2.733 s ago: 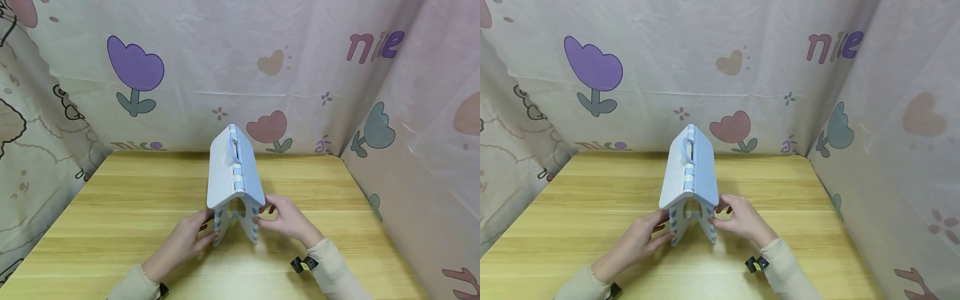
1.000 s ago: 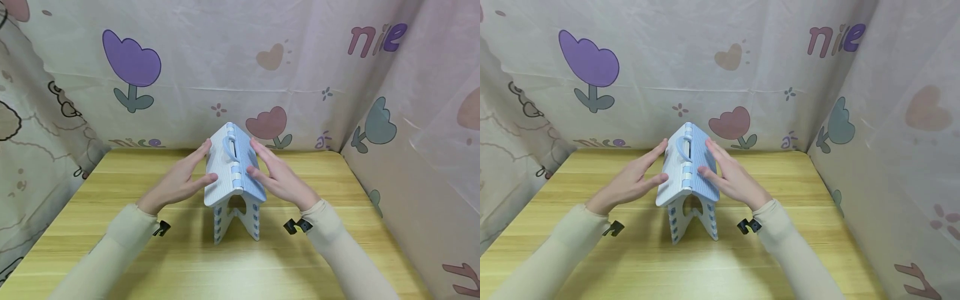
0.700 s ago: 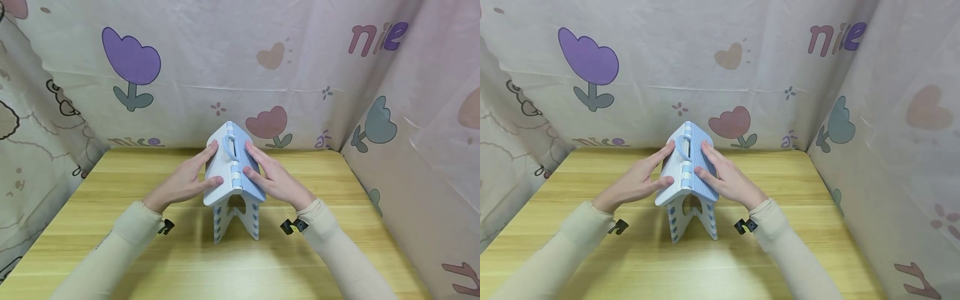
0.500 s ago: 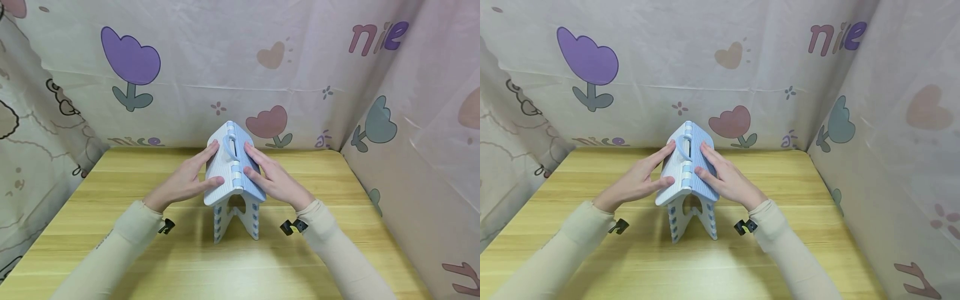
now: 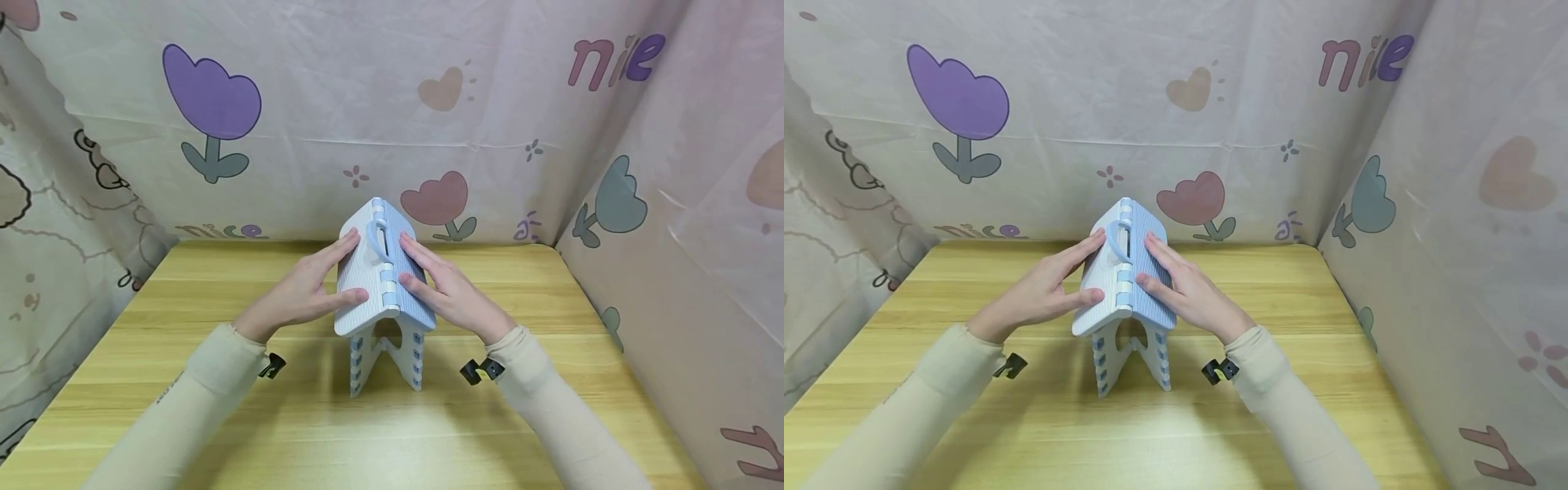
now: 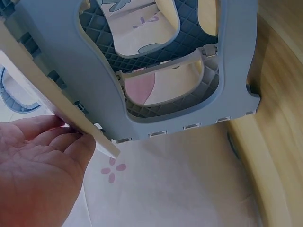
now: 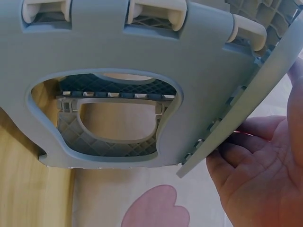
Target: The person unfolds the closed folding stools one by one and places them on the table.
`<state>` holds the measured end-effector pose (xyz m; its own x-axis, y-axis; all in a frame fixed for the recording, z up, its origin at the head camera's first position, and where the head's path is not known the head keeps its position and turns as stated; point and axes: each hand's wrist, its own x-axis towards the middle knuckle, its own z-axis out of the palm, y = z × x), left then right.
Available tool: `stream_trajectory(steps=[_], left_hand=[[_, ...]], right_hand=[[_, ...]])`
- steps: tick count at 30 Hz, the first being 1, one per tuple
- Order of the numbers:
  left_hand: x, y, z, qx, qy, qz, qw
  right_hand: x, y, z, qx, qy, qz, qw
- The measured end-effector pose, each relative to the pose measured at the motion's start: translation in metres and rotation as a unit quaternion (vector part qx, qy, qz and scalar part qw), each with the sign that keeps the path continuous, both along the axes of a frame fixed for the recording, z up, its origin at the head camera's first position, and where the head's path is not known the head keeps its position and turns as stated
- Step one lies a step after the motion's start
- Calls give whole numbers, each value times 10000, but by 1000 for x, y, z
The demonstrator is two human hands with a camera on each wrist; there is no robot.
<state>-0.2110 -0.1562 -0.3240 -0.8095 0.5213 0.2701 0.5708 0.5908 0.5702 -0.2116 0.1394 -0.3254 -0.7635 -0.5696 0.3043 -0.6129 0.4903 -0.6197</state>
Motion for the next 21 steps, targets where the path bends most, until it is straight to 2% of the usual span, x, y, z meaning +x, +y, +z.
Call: stream_trajectory(steps=[11,21], left_hand=[[-1,-2,2,-69,140,0,9999],[-2,-2,3,-143,87,44,9999]], right_hand=[[0,0,1,120,-46,-4,9999],[0,0,1,142,-158,-39,9998]])
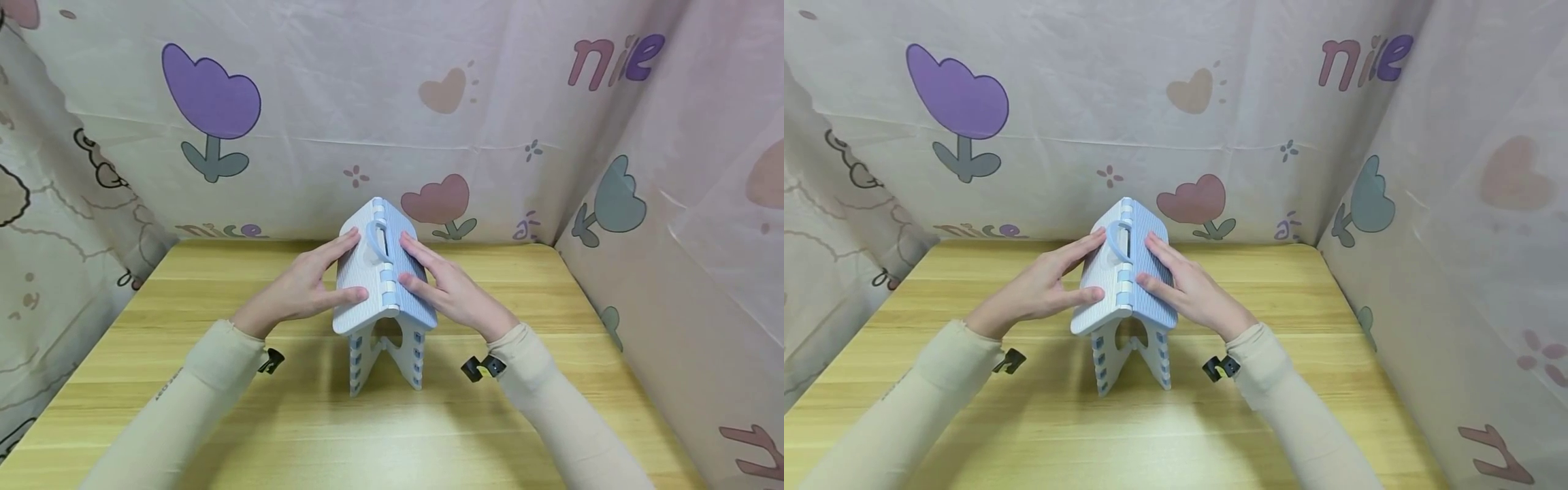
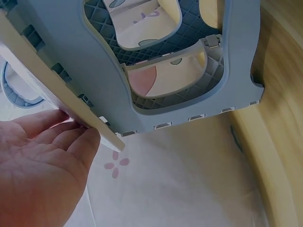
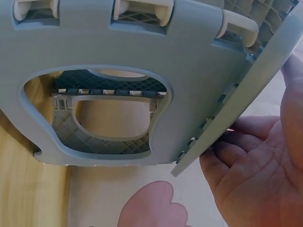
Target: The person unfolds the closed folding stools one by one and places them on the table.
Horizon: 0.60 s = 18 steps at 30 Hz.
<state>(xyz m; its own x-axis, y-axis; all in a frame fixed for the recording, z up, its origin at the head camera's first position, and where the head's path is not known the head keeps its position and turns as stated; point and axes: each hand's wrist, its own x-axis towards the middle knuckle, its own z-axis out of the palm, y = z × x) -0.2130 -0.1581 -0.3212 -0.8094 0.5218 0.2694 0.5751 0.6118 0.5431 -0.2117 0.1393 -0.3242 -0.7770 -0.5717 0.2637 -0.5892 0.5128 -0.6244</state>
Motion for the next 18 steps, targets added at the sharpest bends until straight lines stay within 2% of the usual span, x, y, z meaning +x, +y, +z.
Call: stream_trajectory(steps=[18], left_hand=[[2,1,5,-185,-149,85,9997]], right_hand=[[-1,3,1,95,-65,-10,9999]])
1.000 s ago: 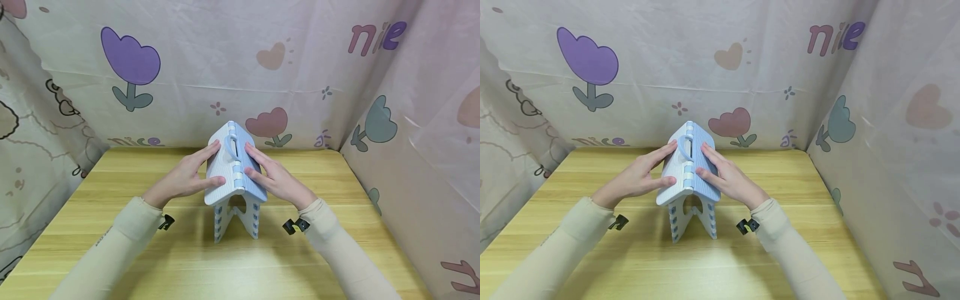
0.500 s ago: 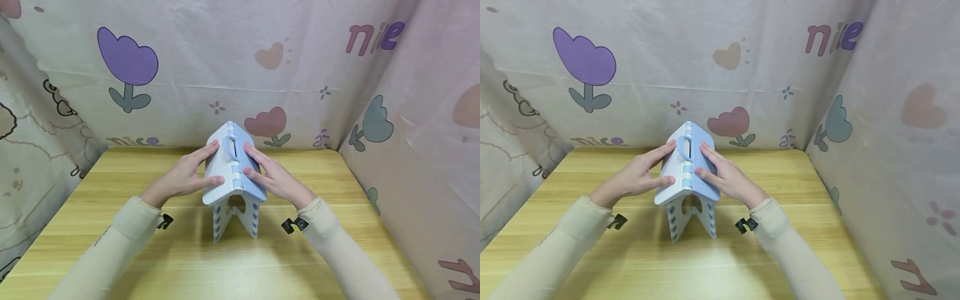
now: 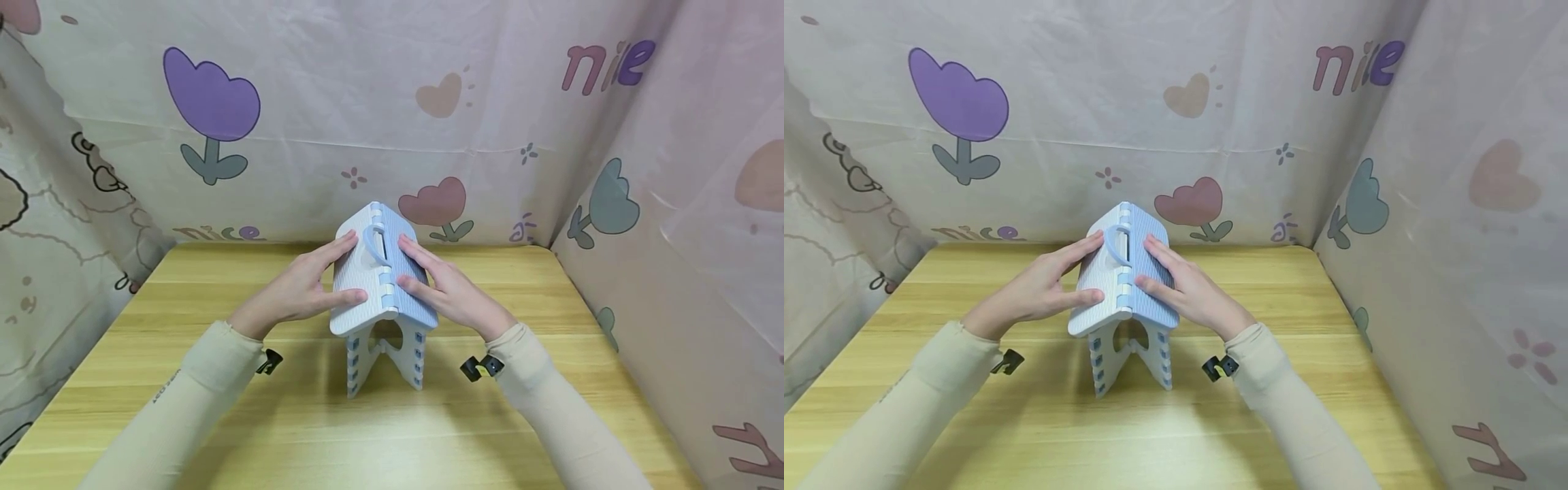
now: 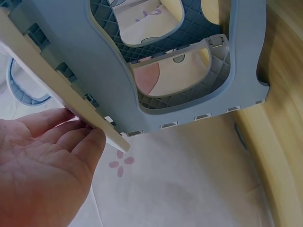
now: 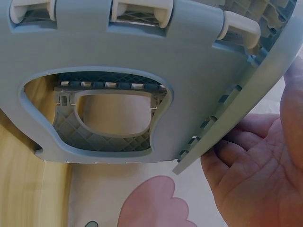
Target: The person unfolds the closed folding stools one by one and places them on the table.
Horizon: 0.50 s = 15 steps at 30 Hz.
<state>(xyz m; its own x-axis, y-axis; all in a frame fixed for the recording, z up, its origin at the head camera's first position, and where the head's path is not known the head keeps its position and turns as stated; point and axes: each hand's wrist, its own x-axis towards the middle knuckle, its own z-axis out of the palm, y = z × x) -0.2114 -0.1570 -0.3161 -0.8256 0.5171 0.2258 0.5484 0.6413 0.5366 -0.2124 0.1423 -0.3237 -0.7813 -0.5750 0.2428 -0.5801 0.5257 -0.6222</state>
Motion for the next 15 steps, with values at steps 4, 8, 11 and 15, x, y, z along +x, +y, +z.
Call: stream_trajectory(steps=[4,8,11,15], left_hand=[[0,0,0,-39,-50,-10,10000],[-1,0,-1,-31,-37,-25,10000],[-2,0,-1,-33,-20,-18,10000],[-1,-1,0,-60,-39,-1,10000]], right_hand=[[0,1,-1,41,28,-14,10000],[0,1,-1,76,35,-45,10000],[0,1,-1,97,42,-46,9999],[0,0,-1,122,50,-59,9999]])
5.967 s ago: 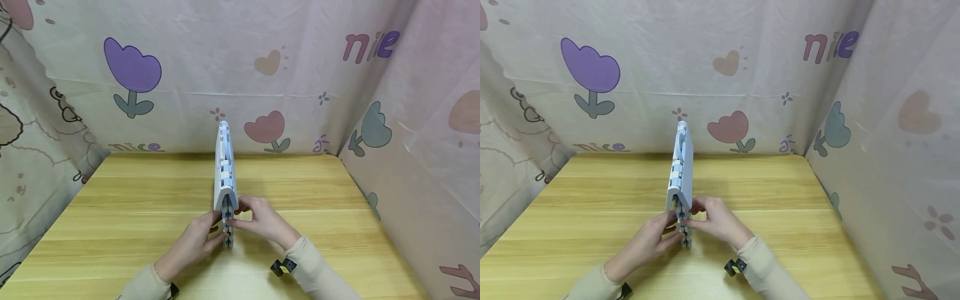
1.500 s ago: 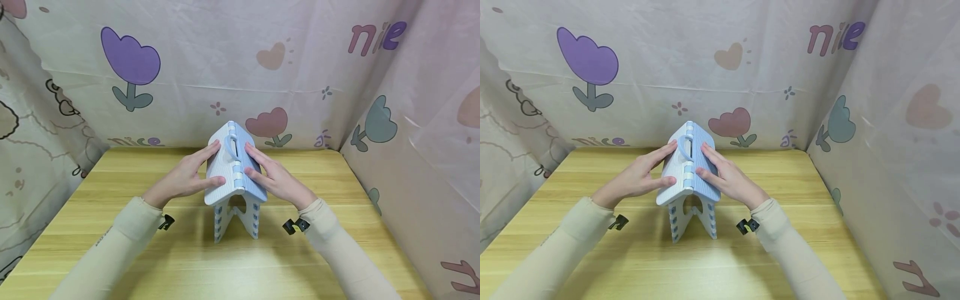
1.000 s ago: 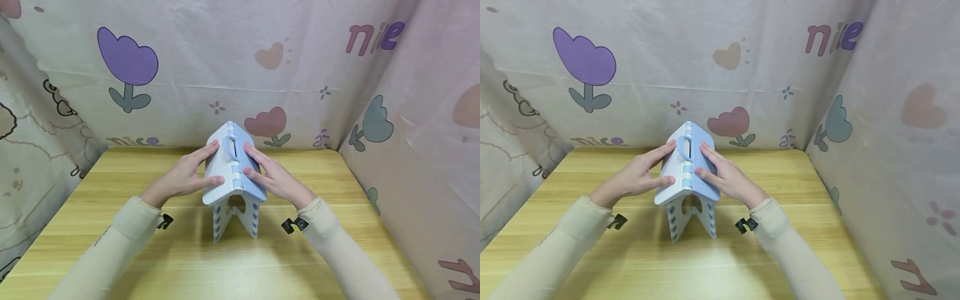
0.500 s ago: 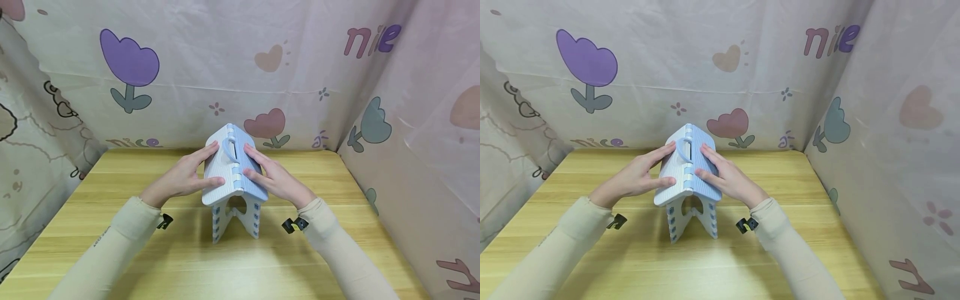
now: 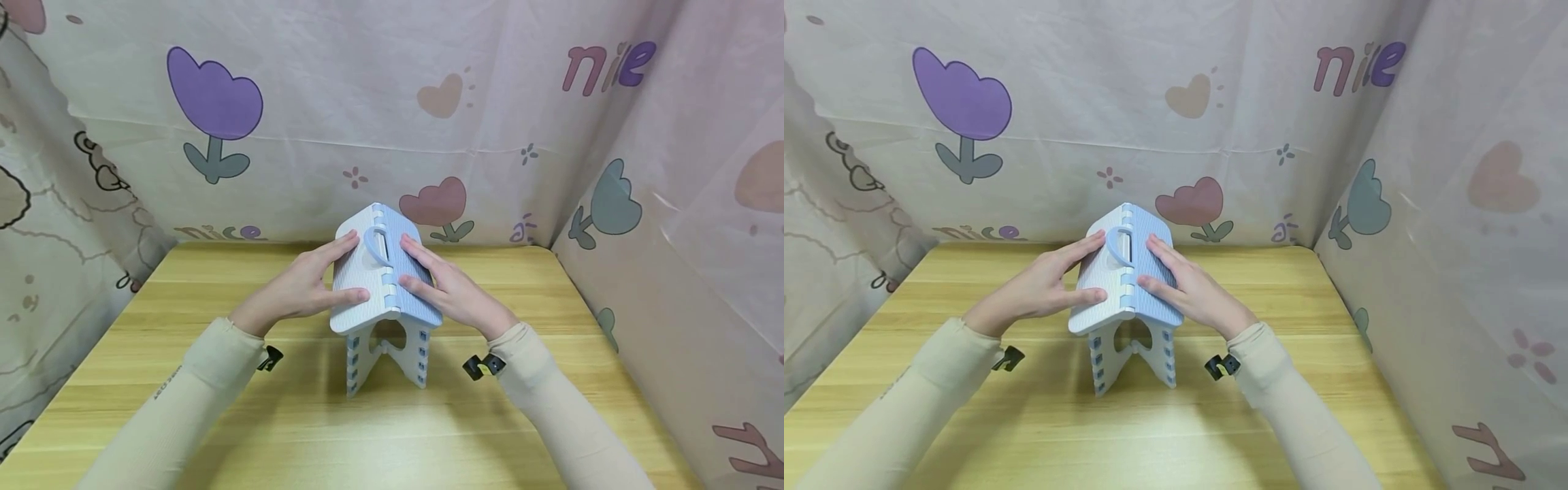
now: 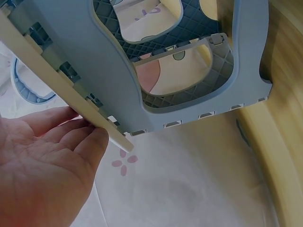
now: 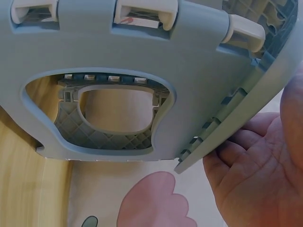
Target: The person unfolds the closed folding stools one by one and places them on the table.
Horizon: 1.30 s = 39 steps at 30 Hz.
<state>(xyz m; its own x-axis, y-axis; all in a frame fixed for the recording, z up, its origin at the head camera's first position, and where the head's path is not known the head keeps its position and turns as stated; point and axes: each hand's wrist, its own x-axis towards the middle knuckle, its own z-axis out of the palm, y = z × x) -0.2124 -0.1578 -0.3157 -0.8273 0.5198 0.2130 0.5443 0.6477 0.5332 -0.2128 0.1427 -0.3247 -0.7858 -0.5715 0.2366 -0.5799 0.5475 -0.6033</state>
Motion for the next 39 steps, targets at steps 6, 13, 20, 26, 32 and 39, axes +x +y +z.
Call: stream_trajectory(steps=[6,13,20,26,32,39], left_hand=[[1,3,2,-52,12,9,10000],[0,6,3,-140,59,27,9999],[1,7,2,-144,-6,122,9998],[0,7,3,-218,22,163,9996],[0,9,5,-361,122,248,9990],[-1,10,5,-375,47,285,9989]], right_hand=[[0,3,1,16,-39,-27,10000],[0,7,1,33,-15,-31,10000],[1,8,1,33,-52,-46,10000],[0,7,2,188,-157,-160,9996],[-1,4,6,635,-103,-280,9975],[-1,2,5,730,-53,-393,9965]])
